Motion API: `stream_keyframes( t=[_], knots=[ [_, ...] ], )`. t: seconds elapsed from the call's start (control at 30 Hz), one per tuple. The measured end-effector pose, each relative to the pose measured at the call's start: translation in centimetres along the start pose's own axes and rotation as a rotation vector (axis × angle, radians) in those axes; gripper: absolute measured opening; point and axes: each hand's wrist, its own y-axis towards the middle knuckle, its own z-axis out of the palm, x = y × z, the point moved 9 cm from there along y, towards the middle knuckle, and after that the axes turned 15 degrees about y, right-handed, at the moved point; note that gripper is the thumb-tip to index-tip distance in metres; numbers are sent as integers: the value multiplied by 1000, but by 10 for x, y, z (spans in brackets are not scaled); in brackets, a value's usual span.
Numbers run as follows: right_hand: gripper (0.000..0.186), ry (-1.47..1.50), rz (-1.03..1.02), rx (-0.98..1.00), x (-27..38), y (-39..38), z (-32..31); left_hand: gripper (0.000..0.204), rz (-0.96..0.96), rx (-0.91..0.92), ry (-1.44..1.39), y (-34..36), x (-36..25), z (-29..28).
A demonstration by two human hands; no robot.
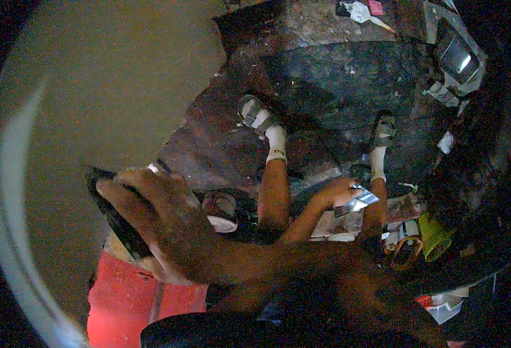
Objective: Applying and smoothing wall putty or joint compound on a damaged wall surface using putty knives.
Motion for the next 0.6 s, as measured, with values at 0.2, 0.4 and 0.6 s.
stream_keyframes(
  t=[0.2,0.4,0.6],
  knots=[
    [53,138,150,-226,-141,54,-105,31,-92,19,77,-8,32,-3],
    [55,97,363,-251,-342,113,-212,32,7,92,35,12,15,28],
    [47,161,269,-176,-374,146,-156,34,-80,163,36,-13,47,50]
  ],
)
